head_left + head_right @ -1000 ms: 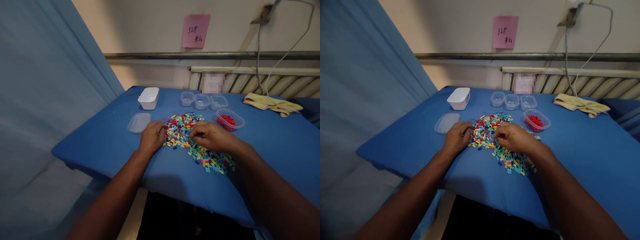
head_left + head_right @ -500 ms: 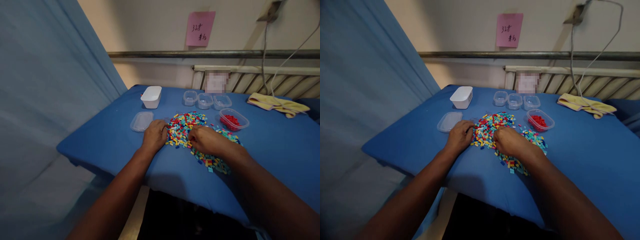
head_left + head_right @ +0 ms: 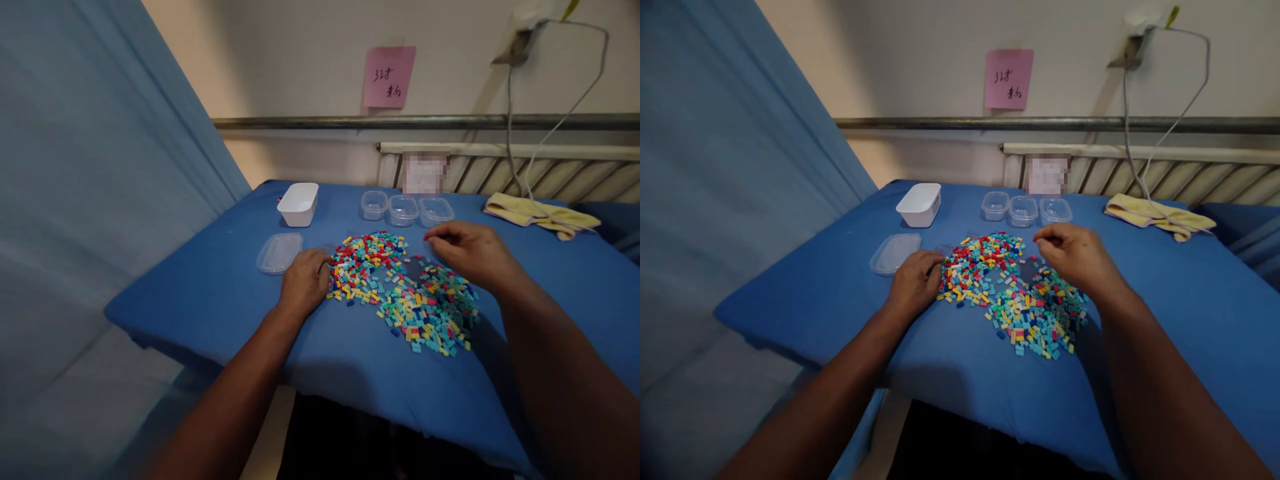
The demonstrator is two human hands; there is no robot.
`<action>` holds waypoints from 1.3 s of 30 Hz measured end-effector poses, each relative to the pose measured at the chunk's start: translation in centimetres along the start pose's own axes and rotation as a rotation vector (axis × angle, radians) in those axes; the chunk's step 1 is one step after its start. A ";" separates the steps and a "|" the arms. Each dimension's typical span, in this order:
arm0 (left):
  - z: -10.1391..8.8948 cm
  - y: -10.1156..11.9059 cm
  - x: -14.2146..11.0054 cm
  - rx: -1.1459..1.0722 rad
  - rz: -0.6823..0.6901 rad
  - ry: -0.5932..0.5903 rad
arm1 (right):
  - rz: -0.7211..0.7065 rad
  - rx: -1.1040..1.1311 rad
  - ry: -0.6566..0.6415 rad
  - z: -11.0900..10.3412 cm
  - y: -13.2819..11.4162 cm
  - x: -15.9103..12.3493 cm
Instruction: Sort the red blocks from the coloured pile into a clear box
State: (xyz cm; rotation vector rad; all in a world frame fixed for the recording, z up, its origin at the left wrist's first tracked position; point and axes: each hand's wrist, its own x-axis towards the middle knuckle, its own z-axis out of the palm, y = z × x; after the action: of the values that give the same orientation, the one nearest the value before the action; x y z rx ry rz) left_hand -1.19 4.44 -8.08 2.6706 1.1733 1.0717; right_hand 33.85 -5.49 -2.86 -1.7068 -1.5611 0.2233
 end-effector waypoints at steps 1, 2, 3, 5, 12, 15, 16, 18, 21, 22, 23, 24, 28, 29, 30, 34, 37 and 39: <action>0.0 0.0 0.0 -0.004 0.004 0.000 | -0.008 -0.093 0.083 -0.7 1.0 0.1; -0.1 0.0 0.0 -0.006 0.007 0.000 | -0.017 -0.183 0.126 -1.2 2.0 0.2; -0.1 -0.1 0.0 -0.006 0.012 0.000 | -0.025 -0.263 0.139 -1.5 2.8 0.2; -0.1 -0.1 0.0 0.005 0.024 0.006 | -0.054 -0.375 0.118 -1.6 3.8 0.1; -0.1 -0.2 0.1 0.003 0.056 0.034 | -0.306 -0.201 -0.093 3.4 0.0 0.0; -0.1 -0.3 0.1 0.009 0.065 0.034 | -0.360 -0.191 -0.326 5.9 -1.7 0.2; -0.1 -0.3 0.1 0.014 0.066 0.038 | -0.360 -0.211 -0.363 6.5 -2.0 0.3; -0.1 -0.4 0.0 0.021 0.061 0.039 | -0.345 -0.248 -0.393 6.9 -2.1 0.4; -0.1 -0.3 0.0 0.018 0.034 0.021 | -0.311 -0.286 -0.413 6.6 -1.9 0.3; -0.1 -0.3 0.0 0.015 0.029 0.017 | -0.303 -0.302 -0.415 6.5 -1.8 0.3; -0.2 -0.3 0.0 0.011 0.027 0.019 | -0.302 -0.319 -0.414 6.4 -1.7 0.2; -0.2 -0.2 0.0 0.008 0.028 0.024 | -0.307 -0.333 -0.411 6.4 -1.7 0.1; -0.4 0.0 -0.1 -0.006 0.034 0.065 | -0.341 -0.330 -0.401 6.6 -1.6 0.1; -0.6 0.1 -0.2 -0.017 0.030 0.078 | -0.337 -0.322 -0.396 6.7 -1.6 0.1; -0.9 0.4 -0.3 -0.032 0.024 0.090 | -0.325 -0.319 -0.389 6.8 -1.6 0.1; -3.5 2.6 -2.2 -0.069 -0.025 0.069 | -0.273 -0.329 -0.371 7.0 -1.4 -0.1; -6.9 5.4 -5.9 -0.052 -0.046 0.022 | -0.276 -0.253 -0.337 6.9 -0.7 -0.4; -9.2 7.2 -9.7 -0.064 -0.028 -0.015 | -0.280 -0.159 -0.290 6.7 -0.3 -0.5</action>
State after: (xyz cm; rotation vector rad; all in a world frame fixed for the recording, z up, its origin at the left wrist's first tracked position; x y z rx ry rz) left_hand -6.82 -9.21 -4.59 2.6024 1.1500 1.0649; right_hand 29.43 -3.13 -7.39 -1.6019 -2.0592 0.2145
